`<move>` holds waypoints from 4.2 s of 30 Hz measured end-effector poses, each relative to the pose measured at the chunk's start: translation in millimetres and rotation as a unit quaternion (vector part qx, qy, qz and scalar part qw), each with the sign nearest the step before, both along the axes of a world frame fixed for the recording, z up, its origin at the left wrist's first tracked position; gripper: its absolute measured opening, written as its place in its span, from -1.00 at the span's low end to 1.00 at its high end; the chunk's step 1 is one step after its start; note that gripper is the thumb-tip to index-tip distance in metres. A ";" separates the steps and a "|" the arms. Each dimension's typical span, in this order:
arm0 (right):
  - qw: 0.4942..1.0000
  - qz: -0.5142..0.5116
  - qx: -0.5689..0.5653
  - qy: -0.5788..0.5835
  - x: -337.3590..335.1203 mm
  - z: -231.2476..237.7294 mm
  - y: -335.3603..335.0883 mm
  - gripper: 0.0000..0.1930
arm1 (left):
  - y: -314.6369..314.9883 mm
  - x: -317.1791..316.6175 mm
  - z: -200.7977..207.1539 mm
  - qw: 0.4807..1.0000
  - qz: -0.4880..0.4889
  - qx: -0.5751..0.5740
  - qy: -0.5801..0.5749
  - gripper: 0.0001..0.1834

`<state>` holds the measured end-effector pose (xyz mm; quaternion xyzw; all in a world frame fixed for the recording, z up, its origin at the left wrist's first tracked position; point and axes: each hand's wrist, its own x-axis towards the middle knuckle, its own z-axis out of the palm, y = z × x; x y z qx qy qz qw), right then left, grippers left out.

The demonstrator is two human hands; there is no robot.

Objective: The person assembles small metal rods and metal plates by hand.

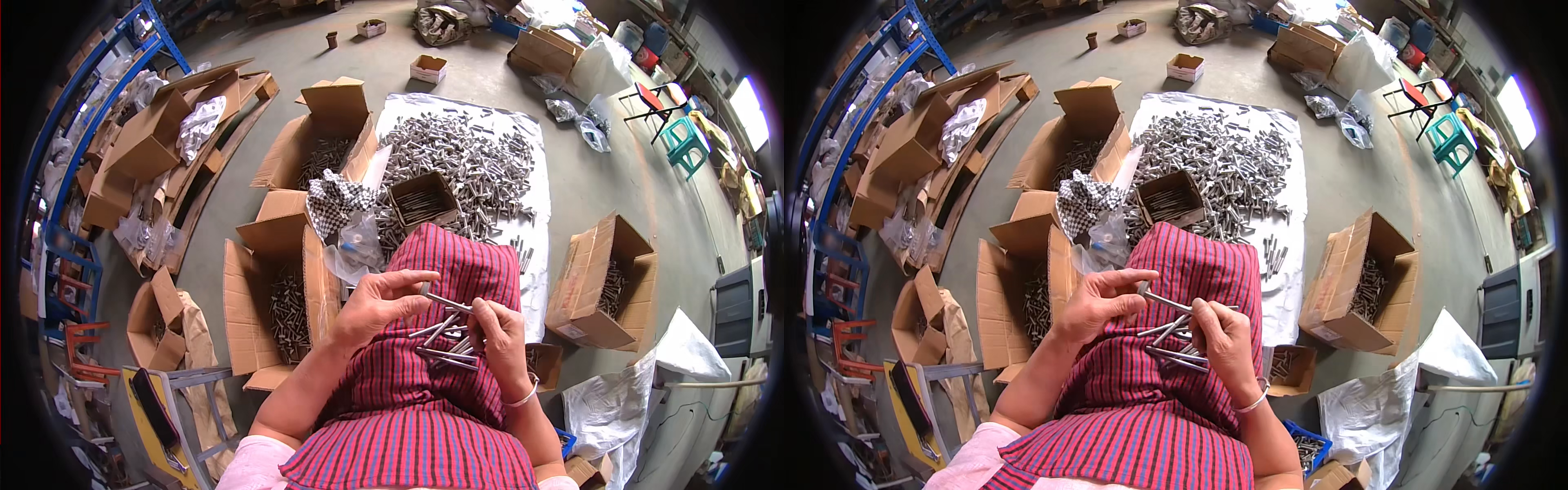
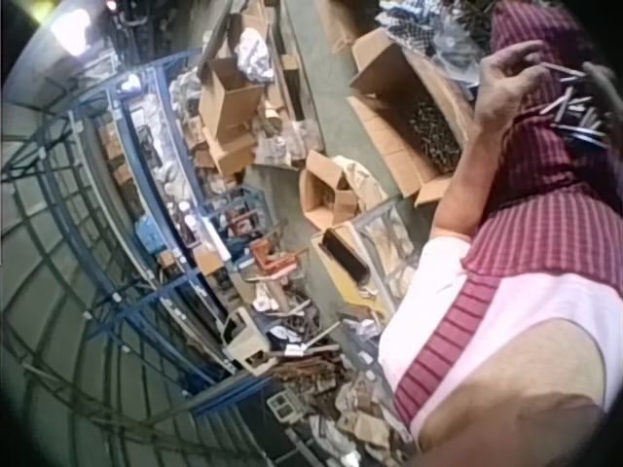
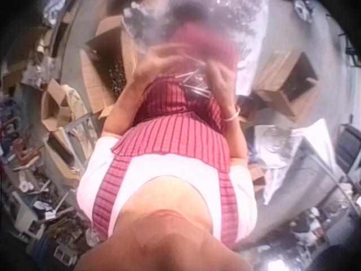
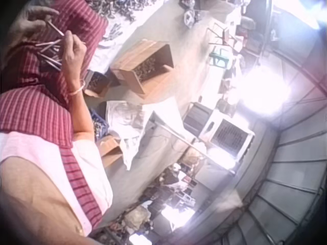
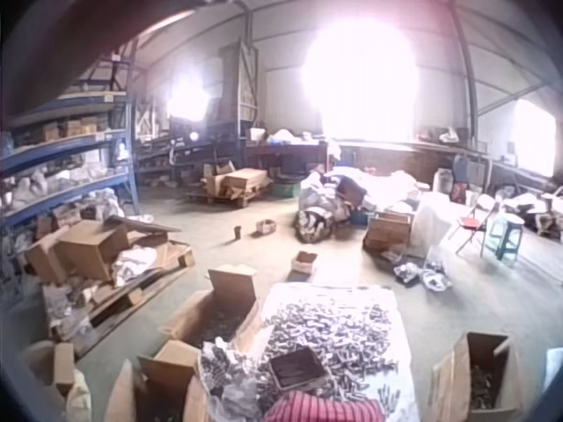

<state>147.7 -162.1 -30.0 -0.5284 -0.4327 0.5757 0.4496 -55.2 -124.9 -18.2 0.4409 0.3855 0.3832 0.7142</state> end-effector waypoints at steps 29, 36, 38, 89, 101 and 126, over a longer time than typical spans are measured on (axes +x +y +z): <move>0.979 -0.022 0.169 -0.113 27.3 4.6 2.5 -0.93 | 5.5 12.0 -30.7 0.993 0.067 -0.091 -0.031 -0.77; 0.956 -0.019 0.262 -0.128 54.2 12.0 22.3 -0.85 | 6.0 7.3 -37.3 0.989 0.094 -0.107 -0.042 -0.77; 0.912 0.042 0.308 -0.268 45.1 17.7 28.7 -0.86 | 4.5 6.9 -38.1 0.989 0.090 -0.105 -0.045 -0.77; 0.867 0.077 0.372 -0.321 -11.6 11.8 14.9 -0.83 | -0.9 -4.6 -35.9 0.992 0.041 -0.101 -0.069 -0.68; 0.982 0.076 0.127 -0.118 -10.2 -0.3 9.6 -0.88 | 1.0 -1.4 -30.9 0.997 0.050 -0.025 -0.047 -0.71; 0.865 0.091 0.394 -0.298 4.3 2.4 13.6 -0.83 | 5.0 8.9 -26.8 0.998 0.031 -0.050 -0.034 -0.68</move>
